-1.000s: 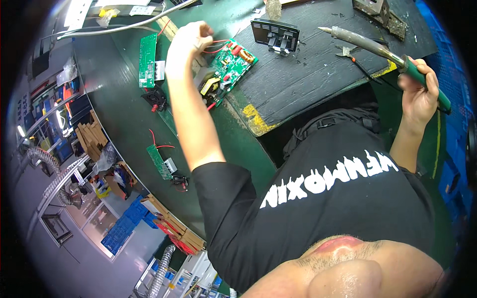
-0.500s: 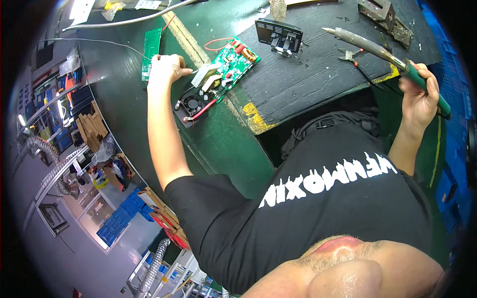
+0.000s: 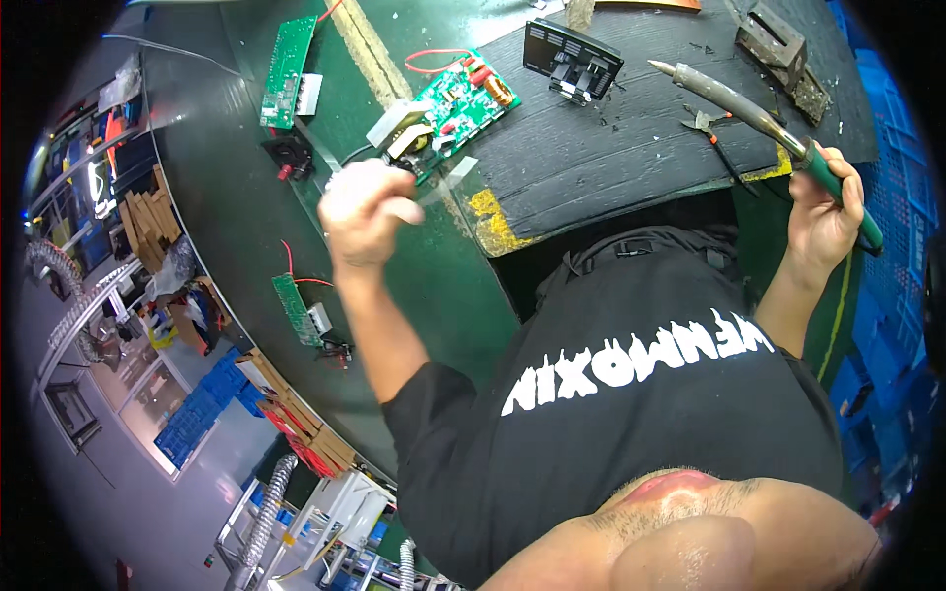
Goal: Soldering wires to a circuit board and assembling the components into a plastic housing.
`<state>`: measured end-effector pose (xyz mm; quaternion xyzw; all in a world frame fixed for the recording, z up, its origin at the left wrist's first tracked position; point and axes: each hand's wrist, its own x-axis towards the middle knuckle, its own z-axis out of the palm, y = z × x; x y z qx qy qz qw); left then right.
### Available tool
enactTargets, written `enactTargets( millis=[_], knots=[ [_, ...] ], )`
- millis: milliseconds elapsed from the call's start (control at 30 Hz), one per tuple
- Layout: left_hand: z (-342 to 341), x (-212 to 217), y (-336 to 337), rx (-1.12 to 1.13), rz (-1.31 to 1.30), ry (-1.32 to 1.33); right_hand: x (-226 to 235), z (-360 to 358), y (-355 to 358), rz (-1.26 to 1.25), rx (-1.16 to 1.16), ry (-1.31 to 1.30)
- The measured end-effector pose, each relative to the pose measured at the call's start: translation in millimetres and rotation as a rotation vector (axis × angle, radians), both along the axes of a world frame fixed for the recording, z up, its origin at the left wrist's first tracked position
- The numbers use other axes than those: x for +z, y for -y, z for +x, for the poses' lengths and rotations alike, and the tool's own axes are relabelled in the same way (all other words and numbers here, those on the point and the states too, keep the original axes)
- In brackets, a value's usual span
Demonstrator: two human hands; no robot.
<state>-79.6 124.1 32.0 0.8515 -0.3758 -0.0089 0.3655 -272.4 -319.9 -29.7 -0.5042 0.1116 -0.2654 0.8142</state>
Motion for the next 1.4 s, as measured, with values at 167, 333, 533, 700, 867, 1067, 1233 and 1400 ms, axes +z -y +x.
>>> enactTargets(
  millis=[167,333,533,700,867,1067,1233,1400],
  knots=[
    [-34,-42,65,-0.192,0.013,0.146,0,2,-9,-0.011,0.041,-0.050],
    [-47,-65,104,-0.031,-0.160,0.188,2,-4,-12,0.003,0.074,-0.059],
    [-67,-92,120,0.197,-0.139,0.273,-7,-10,-18,0.031,0.081,-0.120],
    [-60,-97,134,0.286,-0.075,0.354,-19,-5,-28,0.028,0.078,-0.169],
    [-54,-79,143,0.230,-0.011,0.234,-25,-2,-35,0.022,0.097,-0.186],
    [-46,-82,140,0.155,0.086,0.304,-32,2,-41,0.021,0.086,-0.212],
    [-34,-82,150,0.143,0.062,0.269,-33,5,-43,0.020,0.084,-0.206],
    [-20,-106,166,0.151,-0.899,0.493,-34,7,-45,0.010,0.091,-0.221]
  ],
)
